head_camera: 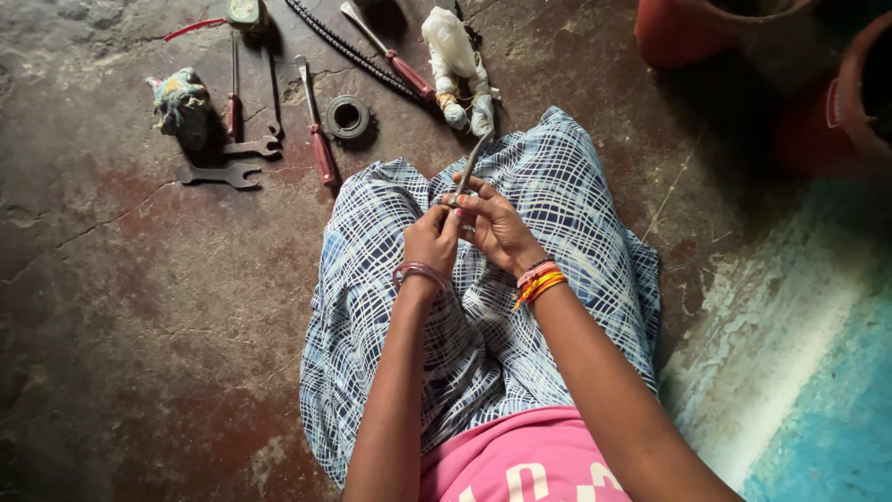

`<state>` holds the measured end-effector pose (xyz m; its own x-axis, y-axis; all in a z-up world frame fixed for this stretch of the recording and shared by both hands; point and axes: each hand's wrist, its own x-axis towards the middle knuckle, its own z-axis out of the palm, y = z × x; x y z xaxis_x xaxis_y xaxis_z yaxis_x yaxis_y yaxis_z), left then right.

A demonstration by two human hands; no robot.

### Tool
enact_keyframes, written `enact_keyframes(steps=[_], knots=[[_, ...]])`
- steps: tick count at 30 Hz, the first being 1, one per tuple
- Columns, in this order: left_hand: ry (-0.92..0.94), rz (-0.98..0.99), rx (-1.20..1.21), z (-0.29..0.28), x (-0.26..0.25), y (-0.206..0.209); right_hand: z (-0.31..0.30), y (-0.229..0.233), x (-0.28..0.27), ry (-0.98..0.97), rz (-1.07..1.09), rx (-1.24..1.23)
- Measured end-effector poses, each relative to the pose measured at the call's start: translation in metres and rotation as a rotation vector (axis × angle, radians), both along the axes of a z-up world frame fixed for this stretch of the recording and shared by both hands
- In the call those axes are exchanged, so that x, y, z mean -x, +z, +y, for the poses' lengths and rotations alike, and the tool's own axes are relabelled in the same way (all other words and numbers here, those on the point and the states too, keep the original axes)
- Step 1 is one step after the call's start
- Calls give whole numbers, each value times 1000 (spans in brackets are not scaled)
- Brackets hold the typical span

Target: The person sits on the floor and sharpens a curved metal blade using a file. They hold the blade in their left hand and rub the file along the edge with their right hand, repeating the motion to sharpen the tool.

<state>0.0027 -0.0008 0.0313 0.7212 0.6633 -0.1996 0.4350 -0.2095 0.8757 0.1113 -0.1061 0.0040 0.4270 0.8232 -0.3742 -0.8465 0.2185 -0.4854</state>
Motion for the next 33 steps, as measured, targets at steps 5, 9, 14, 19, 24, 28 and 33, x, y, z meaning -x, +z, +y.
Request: enact_keyframes(steps=[5,9,14,19,24,28,33], knots=[[9,13,24,0,-1,-2,2,12,0,-35,73,-55],[34,-33,37,0,-1,-6,-1,9,-1,-23,26,0],[27,-11,10,-1,0,-2,-1,2,1,-8,-35,22],[22,-11,1,-2,2,0,-4,16,3,-14,-25,38],[21,-49,-33,-3,4,-3,-9,6,2,32,-73,35],[4,20,-31,-4,5,-3,-11,5,4,14,-69,20],[-6,-37,-24,-2,6,-5,-13,16,5,26,-82,30]])
